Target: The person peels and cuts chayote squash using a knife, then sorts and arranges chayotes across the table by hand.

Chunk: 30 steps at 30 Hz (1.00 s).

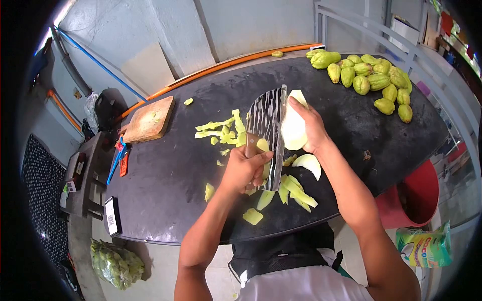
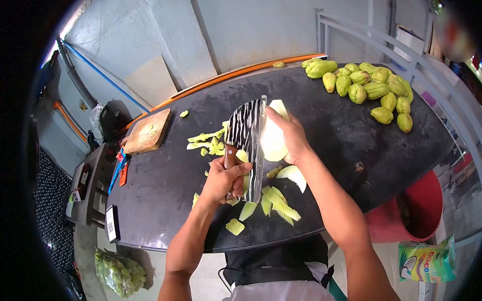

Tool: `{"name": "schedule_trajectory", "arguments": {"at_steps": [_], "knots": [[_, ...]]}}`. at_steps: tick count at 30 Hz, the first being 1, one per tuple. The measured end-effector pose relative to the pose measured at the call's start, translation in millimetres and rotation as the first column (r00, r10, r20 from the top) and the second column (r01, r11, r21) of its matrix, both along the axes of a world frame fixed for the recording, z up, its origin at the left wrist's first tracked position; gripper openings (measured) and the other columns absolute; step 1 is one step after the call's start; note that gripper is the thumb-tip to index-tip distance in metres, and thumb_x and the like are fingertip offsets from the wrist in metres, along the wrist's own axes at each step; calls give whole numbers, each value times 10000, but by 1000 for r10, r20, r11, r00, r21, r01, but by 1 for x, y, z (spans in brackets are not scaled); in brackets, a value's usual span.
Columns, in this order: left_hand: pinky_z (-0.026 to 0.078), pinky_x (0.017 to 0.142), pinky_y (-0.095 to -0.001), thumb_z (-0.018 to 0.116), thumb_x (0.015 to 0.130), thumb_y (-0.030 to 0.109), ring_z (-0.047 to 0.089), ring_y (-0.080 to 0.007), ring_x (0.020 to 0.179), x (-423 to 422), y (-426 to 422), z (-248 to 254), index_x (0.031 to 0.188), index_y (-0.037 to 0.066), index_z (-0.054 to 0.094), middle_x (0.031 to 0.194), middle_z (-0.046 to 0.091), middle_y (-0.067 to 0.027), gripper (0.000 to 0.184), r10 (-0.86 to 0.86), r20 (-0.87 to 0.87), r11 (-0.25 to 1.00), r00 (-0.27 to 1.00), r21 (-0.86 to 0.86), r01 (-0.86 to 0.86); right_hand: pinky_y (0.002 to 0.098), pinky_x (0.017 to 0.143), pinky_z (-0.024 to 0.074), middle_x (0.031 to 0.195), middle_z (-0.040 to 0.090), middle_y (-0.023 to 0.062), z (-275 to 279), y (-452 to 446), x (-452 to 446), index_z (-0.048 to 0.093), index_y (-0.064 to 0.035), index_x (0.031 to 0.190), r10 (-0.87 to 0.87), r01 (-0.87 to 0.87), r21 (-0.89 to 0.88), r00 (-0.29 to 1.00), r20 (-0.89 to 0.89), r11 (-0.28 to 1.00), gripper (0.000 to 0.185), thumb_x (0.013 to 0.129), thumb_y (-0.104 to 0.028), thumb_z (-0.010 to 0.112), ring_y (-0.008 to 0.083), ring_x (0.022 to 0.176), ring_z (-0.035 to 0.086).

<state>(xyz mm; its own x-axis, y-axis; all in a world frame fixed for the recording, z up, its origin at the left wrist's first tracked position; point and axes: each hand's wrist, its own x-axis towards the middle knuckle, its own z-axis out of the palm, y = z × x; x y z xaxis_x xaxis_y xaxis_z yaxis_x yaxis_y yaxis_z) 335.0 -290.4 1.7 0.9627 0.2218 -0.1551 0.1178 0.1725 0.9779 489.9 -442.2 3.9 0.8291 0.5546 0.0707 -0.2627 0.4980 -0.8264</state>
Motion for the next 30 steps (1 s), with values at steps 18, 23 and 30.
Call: {"name": "schedule_trajectory", "arguments": {"at_steps": [18,23,30], "knots": [[379,373,-322,752,957,103,436,-136,355,0,-4,1,745,57,518,505,454,-17,318,-2,-41,1000,999,-12,1,281,691,550,965,695,11,0,1,-5,678,-94,1142,-33,34,-46,999,34,998,326,952,-344,769,104,779,670],[376,372,-317,753,957,108,434,-133,355,-3,0,6,744,62,503,507,452,-12,332,-53,-58,999,997,-1,53,290,731,572,1015,728,42,10,-7,-7,693,-73,1137,110,-107,-46,991,77,993,265,939,-229,774,115,852,702],[358,365,-313,757,957,114,416,-125,346,-2,-5,3,747,69,507,498,435,-2,329,-19,-49,999,999,-28,18,302,753,579,1018,727,41,7,-3,-11,680,-65,1160,57,-50,-63,991,117,997,266,921,-143,769,127,879,703]]}}
